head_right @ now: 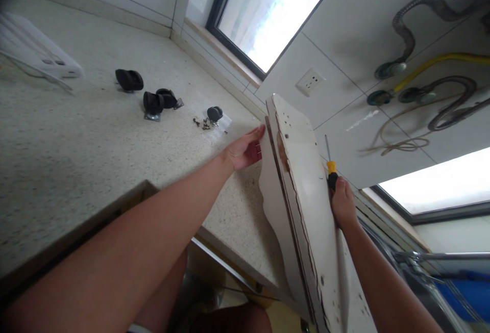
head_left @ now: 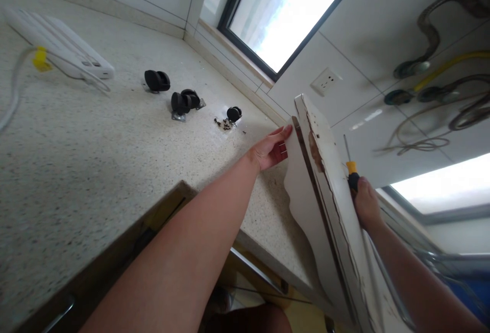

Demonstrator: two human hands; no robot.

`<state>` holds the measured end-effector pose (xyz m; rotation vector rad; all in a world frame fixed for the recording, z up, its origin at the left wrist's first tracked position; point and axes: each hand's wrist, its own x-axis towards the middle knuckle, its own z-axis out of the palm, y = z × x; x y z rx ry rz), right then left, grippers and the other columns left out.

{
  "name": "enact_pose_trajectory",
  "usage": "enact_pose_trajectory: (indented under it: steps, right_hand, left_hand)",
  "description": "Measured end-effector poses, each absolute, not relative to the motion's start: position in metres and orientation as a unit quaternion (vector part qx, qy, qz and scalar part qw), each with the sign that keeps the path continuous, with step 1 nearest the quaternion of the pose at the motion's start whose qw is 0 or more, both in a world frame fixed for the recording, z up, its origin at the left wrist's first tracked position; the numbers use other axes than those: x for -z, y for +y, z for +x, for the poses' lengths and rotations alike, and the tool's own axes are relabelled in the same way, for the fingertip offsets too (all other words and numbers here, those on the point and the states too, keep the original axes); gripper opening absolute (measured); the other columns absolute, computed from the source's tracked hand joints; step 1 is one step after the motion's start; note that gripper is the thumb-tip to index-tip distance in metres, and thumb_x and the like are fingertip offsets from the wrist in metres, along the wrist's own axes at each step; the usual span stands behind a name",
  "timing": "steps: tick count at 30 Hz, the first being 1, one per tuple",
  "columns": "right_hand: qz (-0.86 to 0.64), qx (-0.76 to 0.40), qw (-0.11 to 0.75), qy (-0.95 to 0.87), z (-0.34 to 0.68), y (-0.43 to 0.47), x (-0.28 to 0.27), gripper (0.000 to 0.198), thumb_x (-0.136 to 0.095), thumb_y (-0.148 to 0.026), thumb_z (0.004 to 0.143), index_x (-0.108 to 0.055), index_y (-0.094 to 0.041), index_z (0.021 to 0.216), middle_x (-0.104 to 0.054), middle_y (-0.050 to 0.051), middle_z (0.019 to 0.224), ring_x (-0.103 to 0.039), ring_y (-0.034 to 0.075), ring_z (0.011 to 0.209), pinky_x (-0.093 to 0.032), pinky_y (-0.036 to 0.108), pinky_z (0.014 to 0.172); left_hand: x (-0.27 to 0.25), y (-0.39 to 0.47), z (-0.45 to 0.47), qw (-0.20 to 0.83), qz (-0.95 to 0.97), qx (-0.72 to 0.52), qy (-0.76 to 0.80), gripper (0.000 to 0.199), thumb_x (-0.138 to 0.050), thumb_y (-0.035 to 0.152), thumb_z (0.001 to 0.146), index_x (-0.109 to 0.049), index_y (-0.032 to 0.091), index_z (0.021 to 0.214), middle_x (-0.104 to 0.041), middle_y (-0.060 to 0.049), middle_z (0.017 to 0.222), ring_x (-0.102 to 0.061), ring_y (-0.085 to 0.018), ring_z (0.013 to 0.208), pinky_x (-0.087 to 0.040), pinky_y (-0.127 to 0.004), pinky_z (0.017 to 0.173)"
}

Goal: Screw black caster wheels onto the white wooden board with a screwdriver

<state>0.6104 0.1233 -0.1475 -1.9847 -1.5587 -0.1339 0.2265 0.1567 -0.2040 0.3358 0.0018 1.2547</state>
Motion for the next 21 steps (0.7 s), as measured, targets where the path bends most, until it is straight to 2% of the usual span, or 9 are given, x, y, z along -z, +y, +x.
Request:
enact_pose_trajectory:
  steps: [4,7,14,21]
  right_hand:
    - [-0.764,0.054,0.311,-0.563,0.609,0.125,0.149,0.045,-0.073,-0.049,0.108,-0.070,-0.019,0.142,-0.069,0.013,0.147,-0.070,0.030,0.131,-0.061,0.055,0.112]
    - [-0.771,0.049,0.308,-0.555,0.607,0.127,0.150,0.045,-0.073,-0.050,0.108,-0.070,-0.018,0.140,-0.070,0.012,0.145,-0.070,0.029,0.130,-0.061,0.055,0.111]
    - [-0.775,0.038,0.303,-0.554,0.607,0.131,0.152,0.039,-0.070,-0.051,0.110,-0.073,-0.020,0.134,-0.072,0.012,0.142,-0.070,0.027,0.128,-0.060,0.053,0.113]
    - [-0.770,0.041,0.304,-0.560,0.608,0.131,0.152,0.040,-0.070,-0.052,0.110,-0.074,-0.019,0.132,-0.072,0.012,0.140,-0.071,0.027,0.127,-0.060,0.053,0.113]
  left_hand:
    - [0.208,0.162,0.229,0.789,0.133,-0.599,0.026,0.024,-0.097,0.034,0.091,-0.082,0.024,0.107,-0.086,-0.009,0.112,-0.080,-0.030,0.119,-0.063,-0.045,0.113]
    - [0.210,0.166,0.231,0.781,0.114,-0.613,0.043,0.027,-0.096,0.037,0.091,-0.081,0.024,0.109,-0.086,-0.010,0.117,-0.079,-0.031,0.125,-0.064,-0.044,0.113]
    - [0.205,0.168,0.233,0.767,0.096,-0.632,0.054,0.010,-0.085,0.029,0.100,-0.080,0.021,0.104,-0.087,-0.009,0.113,-0.081,-0.027,0.118,-0.066,-0.038,0.110]
    - [0.203,0.167,0.233,0.764,0.096,-0.635,0.063,0.027,-0.088,0.038,0.098,-0.081,0.020,0.116,-0.088,-0.012,0.117,-0.084,-0.031,0.116,-0.067,-0.046,0.110]
